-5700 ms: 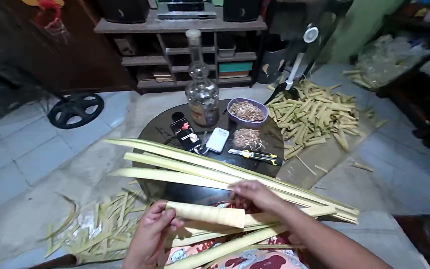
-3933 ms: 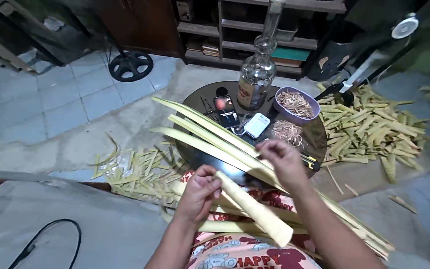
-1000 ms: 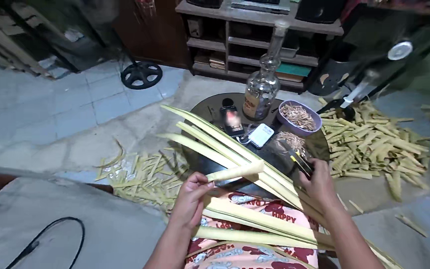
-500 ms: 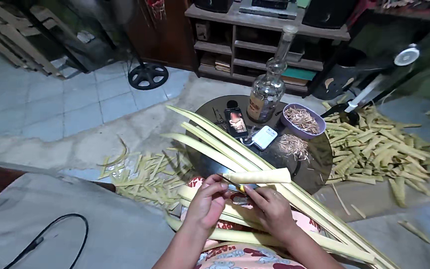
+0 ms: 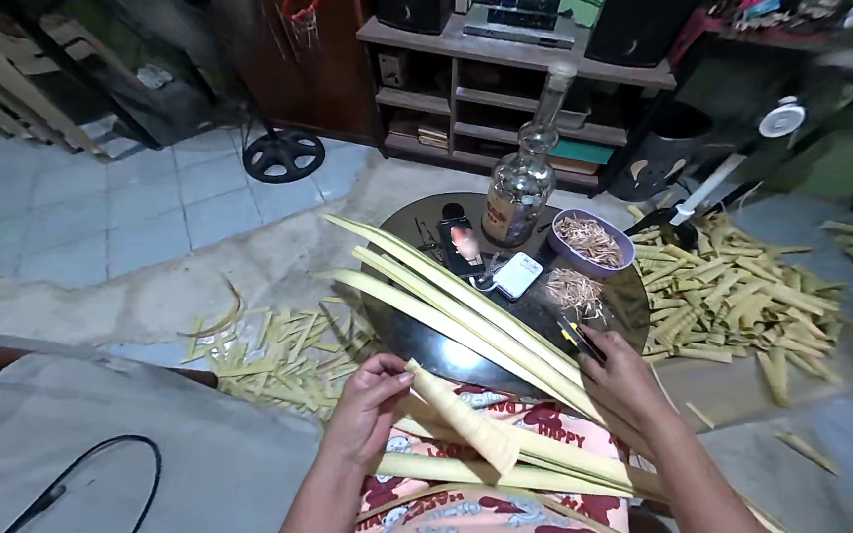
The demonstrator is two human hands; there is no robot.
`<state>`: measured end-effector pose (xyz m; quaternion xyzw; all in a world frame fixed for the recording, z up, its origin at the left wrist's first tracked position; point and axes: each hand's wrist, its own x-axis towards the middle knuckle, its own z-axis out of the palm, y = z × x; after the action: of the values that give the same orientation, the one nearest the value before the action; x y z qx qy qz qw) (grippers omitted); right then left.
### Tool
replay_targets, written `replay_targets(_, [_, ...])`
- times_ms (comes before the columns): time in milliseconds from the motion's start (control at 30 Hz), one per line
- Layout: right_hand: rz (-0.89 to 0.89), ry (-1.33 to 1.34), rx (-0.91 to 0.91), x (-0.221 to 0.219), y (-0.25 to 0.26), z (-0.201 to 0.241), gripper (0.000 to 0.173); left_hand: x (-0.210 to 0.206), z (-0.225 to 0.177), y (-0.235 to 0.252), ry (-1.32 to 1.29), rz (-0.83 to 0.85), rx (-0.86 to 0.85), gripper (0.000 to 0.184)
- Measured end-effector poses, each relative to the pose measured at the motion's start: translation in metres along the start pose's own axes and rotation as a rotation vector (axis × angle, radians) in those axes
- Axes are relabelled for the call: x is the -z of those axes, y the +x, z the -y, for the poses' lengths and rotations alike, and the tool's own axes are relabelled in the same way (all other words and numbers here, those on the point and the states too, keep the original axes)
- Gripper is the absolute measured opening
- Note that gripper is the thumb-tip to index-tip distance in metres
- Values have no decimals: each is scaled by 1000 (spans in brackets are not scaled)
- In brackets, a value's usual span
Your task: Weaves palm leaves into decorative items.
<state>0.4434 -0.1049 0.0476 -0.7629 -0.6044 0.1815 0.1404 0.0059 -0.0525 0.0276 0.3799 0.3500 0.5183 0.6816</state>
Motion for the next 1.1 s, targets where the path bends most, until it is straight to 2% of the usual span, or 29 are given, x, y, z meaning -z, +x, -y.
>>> replay_targets(100, [-30, -113, 71, 5, 6, -3, 55, -8, -6, -1, -19, 67, 10, 10])
replay_targets(200, [-124, 32, 188, 7, -8, 33, 49, -24, -7, -2, 21, 35, 46, 4])
replay_targets(267, [86, 343, 240, 1, -28, 75, 51, -33, -2, -2, 33, 20, 70, 4])
replay_targets(333, [489, 640, 321, -12, -47, 107, 59, -35, 4, -3, 33, 37, 82, 4])
replay_targets(400, [823, 866, 308, -23, -59, 117, 56, -34, 3, -1, 81, 63, 77, 4])
replay_targets(433, [917, 916, 277, -22, -61, 114, 54, -32, 0, -1, 156, 79, 59, 5])
replay_targets(467, [928, 932, 238, -15, -61, 108, 51, -27, -2, -1, 280, 97, 25, 7])
replay_targets(500, [841, 945, 182, -1, -59, 95, 47, -20, -3, -1, 471, 125, -33, 10])
replay_targets(533, [652, 1010, 102, 16, -54, 76, 39, -11, -4, -1, 710, 168, -99, 12])
replay_targets(567, [369, 1186, -1, 31, -46, 53, 26, -2, -4, 0, 969, 217, -156, 15])
replay_targets(633, [-194, 1700, -140, 57, -22, 14, 25, 9, 1, -2, 1411, 348, -218, 28])
replay_targets(667, [-374, 1724, -168, 66, -17, 4, 26, 10, 6, -5, 1528, 420, -239, 35])
replay_targets(700, [-423, 1556, -169, 69, -19, 3, 30, 10, 12, -5, 1608, 479, -262, 38])
replay_targets(733, [-353, 1275, -129, 62, -25, 10, 40, 10, 18, -2, 1660, 523, -284, 38])
replay_targets(800, [-69, 811, -32, 29, -45, 37, 54, 10, 25, 3, 1717, 613, -304, 31])
replay_targets(833, [90, 622, 40, 8, -55, 53, 52, 9, 26, 7, 1734, 647, -315, 27])
replay_targets(900, [268, 270, 217, -34, -70, 73, 51, 9, 23, 12, 1746, 674, -338, 25])
replay_targets(1000, [299, 33, 340, -75, -87, 72, 62, 6, 14, 10, 1759, 678, -360, 28])
replay_targets(1100, [248, -29, 327, -80, -94, 72, 58, 2, 4, 8, 1772, 655, -449, 28])
